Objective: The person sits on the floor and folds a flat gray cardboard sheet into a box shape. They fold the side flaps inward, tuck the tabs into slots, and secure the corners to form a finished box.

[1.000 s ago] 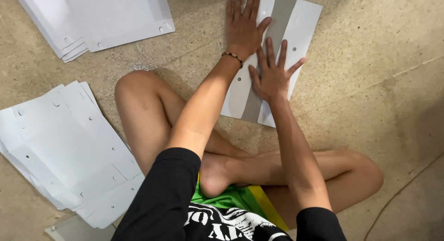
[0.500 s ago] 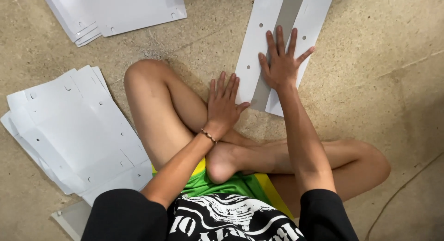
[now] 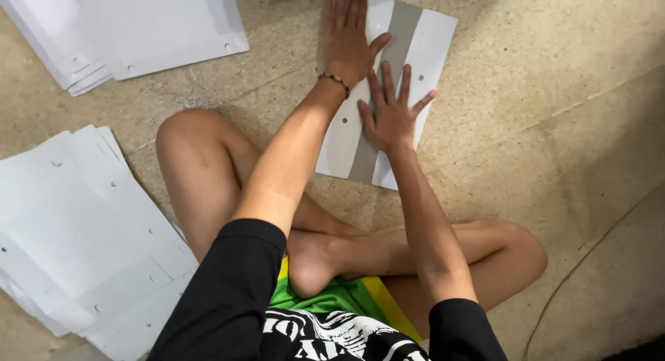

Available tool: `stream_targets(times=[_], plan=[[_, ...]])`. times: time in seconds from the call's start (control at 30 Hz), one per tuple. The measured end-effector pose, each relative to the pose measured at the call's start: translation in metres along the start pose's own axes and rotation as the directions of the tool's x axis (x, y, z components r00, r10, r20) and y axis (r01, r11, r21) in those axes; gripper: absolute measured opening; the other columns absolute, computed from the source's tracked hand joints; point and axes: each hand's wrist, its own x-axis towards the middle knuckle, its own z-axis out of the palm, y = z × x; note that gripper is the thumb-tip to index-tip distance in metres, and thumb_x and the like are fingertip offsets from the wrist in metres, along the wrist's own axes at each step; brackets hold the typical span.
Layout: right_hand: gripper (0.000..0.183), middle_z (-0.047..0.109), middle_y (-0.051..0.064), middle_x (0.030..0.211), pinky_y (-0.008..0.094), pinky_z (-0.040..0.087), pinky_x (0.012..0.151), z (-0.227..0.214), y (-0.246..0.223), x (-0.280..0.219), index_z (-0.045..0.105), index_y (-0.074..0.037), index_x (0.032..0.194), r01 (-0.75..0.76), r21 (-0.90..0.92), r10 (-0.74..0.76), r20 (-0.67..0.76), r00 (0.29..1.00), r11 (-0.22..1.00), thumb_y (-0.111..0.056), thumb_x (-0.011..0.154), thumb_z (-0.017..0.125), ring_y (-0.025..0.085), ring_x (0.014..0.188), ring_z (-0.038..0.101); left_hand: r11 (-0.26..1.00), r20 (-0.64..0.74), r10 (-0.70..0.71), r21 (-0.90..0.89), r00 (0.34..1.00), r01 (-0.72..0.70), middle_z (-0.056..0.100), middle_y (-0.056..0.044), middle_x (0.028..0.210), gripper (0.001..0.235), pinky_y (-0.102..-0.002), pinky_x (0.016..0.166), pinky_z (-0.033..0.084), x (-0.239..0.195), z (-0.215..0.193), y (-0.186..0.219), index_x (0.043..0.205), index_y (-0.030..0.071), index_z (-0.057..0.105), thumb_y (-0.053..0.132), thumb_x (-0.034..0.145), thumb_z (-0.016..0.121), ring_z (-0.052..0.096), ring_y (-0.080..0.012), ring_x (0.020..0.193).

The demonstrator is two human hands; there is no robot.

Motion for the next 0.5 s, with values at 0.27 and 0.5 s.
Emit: stream_targets(times=[0.27, 0.5], plan=[[0.056, 0.007, -0.002, 0.150, 0.074, -0.008, 0.092, 0.020, 0.009, 0.002, 0.015, -0.023, 0.144, -0.041, 0.013, 0.042, -0.045, 0.998, 0.999, -0.046, 0.094, 0.021, 0.025, 0.136, -0.004, 0.978, 0.007, 0.117, -0.177, 0.993, -0.114, 0.025, -0.012, 0.144, 0.068, -0.049, 0.107, 0.012, -0.117, -0.008, 0.003, 0.138, 0.004, 0.028, 0.052, 0.089, 0.033, 0.012, -0.0328, 0.133], [0.076, 0.012, 0.009, 0.149, 0.067, 0.004, 0.103, 0.034, 0.036, -0.003, 0.017, -0.017, 0.144, 0.010, 0.313, 0.085, -0.288, 0.954, 0.950, -0.047, 0.084, 0.053, 0.030, 0.137, 0.008, 0.911, 0.183, 0.188, -0.399, 0.965, -0.102, 0.006, -0.015, 0.149, 0.093, -0.049, 0.109, 0.013, -0.216, -0.009, 0.009, 0.143, 0.006, 0.012, 0.034, 0.074, 0.069, 0.004, -0.0371, 0.136]])
